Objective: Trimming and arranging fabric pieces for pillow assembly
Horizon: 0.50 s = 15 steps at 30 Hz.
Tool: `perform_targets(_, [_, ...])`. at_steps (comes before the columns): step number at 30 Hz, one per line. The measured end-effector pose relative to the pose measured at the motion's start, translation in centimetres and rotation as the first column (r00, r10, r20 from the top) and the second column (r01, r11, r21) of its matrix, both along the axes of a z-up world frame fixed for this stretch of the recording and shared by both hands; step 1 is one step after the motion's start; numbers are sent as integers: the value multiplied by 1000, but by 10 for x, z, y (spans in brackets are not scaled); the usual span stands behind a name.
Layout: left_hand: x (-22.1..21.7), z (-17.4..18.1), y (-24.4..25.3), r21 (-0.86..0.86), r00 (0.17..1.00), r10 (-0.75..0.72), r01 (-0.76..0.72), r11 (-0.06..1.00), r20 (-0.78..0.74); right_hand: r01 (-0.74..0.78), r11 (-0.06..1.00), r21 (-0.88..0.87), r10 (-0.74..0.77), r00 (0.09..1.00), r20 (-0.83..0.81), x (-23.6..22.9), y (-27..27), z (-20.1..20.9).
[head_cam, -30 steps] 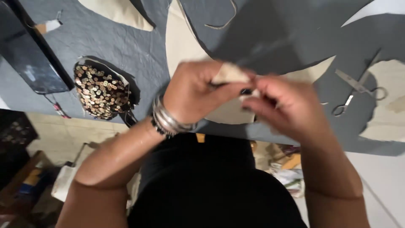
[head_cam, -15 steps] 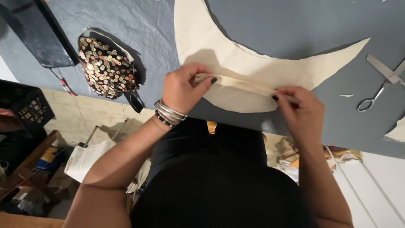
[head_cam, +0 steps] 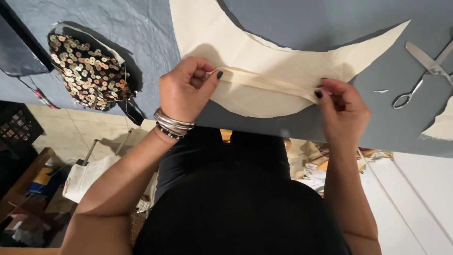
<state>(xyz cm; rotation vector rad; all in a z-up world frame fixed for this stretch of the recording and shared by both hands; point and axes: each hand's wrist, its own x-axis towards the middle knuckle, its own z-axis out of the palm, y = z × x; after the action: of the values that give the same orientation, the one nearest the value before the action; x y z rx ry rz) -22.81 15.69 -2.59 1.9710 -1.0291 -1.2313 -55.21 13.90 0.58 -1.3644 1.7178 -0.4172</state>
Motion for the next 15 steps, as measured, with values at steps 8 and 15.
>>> perform_targets(8, [8, 3, 1, -31, 999, -38, 36, 999, -37, 62, 998, -15, -61, 994, 87, -6, 6, -1])
perform_targets(15, [34, 14, 8, -419, 871, -491, 437, 796, -27, -422, 791, -443, 362, 906, -217, -31, 15, 3])
